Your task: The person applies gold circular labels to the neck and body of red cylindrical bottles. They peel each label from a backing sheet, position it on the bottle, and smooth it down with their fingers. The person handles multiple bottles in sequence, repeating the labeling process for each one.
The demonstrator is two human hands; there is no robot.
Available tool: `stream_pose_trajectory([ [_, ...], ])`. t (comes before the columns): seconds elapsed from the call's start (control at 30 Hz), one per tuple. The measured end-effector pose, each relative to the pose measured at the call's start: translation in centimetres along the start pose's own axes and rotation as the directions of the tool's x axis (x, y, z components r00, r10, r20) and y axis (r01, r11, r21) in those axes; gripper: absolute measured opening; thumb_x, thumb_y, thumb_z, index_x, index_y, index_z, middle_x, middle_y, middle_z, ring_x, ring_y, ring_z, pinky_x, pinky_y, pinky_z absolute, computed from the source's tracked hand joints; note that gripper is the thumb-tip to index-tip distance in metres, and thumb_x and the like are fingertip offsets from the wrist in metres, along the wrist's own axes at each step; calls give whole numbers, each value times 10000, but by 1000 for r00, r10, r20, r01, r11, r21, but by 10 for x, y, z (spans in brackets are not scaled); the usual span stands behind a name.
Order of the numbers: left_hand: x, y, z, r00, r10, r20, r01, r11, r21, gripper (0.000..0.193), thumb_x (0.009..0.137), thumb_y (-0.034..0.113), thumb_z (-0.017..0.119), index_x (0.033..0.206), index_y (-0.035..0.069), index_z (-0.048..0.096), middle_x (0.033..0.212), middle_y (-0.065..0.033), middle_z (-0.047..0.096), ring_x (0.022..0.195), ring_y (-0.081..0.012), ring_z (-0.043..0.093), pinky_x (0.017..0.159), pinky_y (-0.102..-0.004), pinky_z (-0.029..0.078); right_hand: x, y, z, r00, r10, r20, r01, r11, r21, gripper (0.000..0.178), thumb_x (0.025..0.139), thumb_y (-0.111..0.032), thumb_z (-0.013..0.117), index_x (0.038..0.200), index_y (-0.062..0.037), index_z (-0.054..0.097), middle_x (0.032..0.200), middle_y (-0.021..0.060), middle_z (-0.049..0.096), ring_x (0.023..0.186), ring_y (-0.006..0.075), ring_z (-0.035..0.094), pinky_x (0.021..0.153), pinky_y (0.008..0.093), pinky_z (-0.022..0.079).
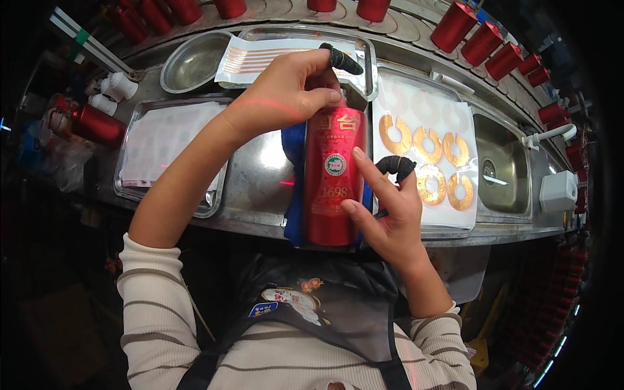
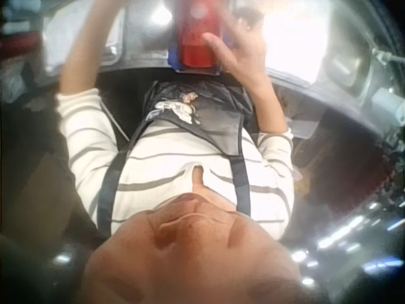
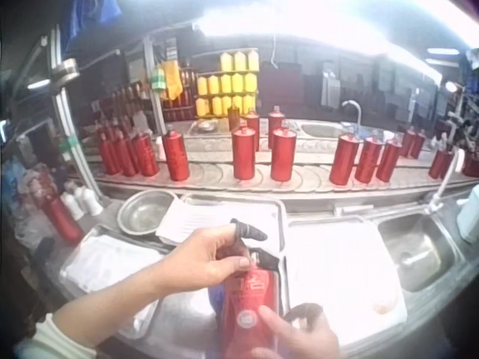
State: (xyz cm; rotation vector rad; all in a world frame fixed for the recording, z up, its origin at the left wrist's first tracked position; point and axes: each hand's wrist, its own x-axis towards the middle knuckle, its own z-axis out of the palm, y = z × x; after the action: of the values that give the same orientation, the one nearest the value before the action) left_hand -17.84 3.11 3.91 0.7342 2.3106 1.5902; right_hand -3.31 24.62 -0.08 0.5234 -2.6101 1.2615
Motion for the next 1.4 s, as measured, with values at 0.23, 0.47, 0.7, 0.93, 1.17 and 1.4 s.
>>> stream_pose_trajectory([
  [0.23, -37, -20, 21, 879, 251, -405, -148, 952, 269, 341, 853, 128, 735, 1159, 11, 641, 1051, -114, 675, 920, -240, 663, 829, -342, 525, -10, -13, 3, 994, 41, 98, -33, 997, -77, 611, 795, -257, 809, 1379, -233, 630, 1113, 194, 586, 992, 331, 578, 827, 380, 521],
  [0.47, -119, -39, 71, 932, 346, -110, -320, 926, 203, 880, 881, 314, 741, 1587, 135, 246, 1619, -154, 319, 1492, -422, 215, 1214, -543, 130, -1, -6, -5, 993, -13, 120, 14, 1000, -4, 664, 836, -262, 777, 1439, -88, 559, 1085, 149, 649, 1075, 314, 511, 996, 385, 407],
  [0.7, -121, -47, 77, 956, 286, -63, -281, 956, 83, 959, 857, 343, 769, 1596, 130, 197, 1623, -141, 307, 1507, -454, 173, 1219, -543, 166, -2, -6, 0, 989, 32, 145, -19, 996, -86, 714, 789, -292, 804, 1447, -175, 556, 1193, 234, 603, 1062, 376, 567, 890, 416, 507],
  [0.93, -124, -39, 74, 961, 271, -50, -262, 955, 139, 957, 831, 344, 797, 1580, 110, 249, 1608, -155, 327, 1486, -476, 225, 1206, -537, 220, -4, -8, -2, 988, 16, 151, -3, 997, -83, 727, 776, -267, 805, 1451, -168, 552, 1217, 243, 586, 1094, 383, 567, 909, 420, 505],
  [1.17, -125, -35, 71, 968, 246, -37, -239, 962, 132, 966, 815, 346, 808, 1575, 97, 265, 1605, -168, 328, 1485, -472, 234, 1201, -525, 242, -5, -10, -5, 985, 44, 169, -35, 998, -57, 724, 772, -258, 807, 1445, -164, 559, 1212, 225, 592, 1093, 369, 577, 878, 407, 516],
  [1.4, -119, -31, 66, 970, 237, -55, -228, 963, 141, 977, 820, 345, 796, 1579, 81, 242, 1610, -160, 322, 1496, -439, 230, 1221, -504, 203, 28, -8, -7, 989, -112, 92, 129, 970, -207, 681, 805, -330, 789, 1439, -217, 568, 1064, 192, 653, 871, 329, 581, 735, 388, 523],
])
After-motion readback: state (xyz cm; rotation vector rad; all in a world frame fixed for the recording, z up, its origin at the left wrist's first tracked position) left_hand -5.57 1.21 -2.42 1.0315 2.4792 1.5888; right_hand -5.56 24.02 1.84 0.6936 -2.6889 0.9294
